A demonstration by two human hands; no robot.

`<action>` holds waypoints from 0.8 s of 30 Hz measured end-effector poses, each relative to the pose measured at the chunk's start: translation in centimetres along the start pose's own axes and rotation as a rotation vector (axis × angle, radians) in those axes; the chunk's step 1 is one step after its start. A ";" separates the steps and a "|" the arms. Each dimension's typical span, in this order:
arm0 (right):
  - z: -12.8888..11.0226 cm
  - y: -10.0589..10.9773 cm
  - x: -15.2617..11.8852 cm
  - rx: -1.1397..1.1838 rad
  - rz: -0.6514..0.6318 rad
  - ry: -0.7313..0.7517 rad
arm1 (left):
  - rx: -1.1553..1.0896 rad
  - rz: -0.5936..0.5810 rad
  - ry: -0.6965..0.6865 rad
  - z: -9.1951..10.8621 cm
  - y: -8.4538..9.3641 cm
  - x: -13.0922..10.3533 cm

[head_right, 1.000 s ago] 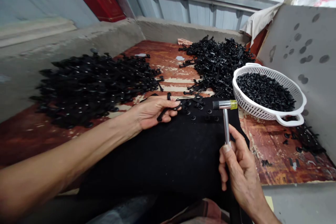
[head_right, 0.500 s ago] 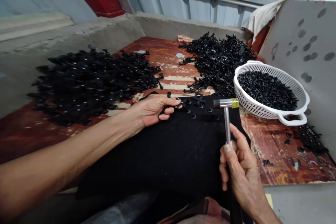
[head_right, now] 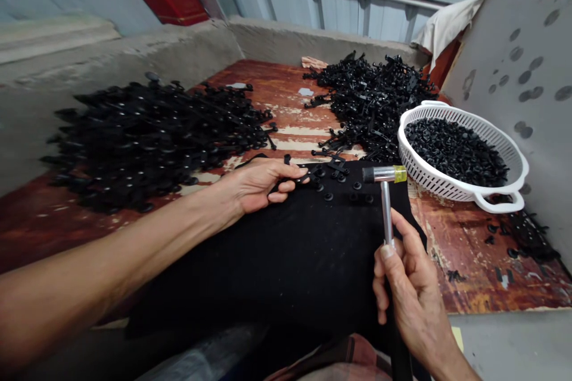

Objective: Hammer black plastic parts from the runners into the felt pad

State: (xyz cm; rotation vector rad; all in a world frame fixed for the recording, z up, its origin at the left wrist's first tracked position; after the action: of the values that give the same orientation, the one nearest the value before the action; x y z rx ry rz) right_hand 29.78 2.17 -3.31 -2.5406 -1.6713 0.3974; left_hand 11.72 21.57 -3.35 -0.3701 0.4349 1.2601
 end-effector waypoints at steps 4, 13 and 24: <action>0.1 0.0 0.0 -0.002 -0.003 -0.001 | 0.005 -0.026 0.010 0.0 -0.1 0.0; 0.1 0.1 0.2 -0.013 -0.001 0.009 | 0.026 -0.012 0.004 -0.1 -0.1 -0.1; 0.0 -0.3 0.2 -0.230 -0.065 -0.018 | 0.108 0.062 -0.093 0.9 0.0 0.1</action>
State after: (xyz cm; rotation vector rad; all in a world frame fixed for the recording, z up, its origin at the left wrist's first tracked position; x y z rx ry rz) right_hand 29.58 2.46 -3.27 -2.6351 -1.9028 0.2367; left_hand 11.83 22.09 -2.62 -0.2072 0.4362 1.3023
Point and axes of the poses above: each hand's wrist, its own x-axis towards the middle knuckle, its own y-axis out of the back of the hand, z = x × y, the point moved 9 cm from there along x, towards the middle knuckle, and after that the axes turned 7 degrees about x, right-handed, at the moved point
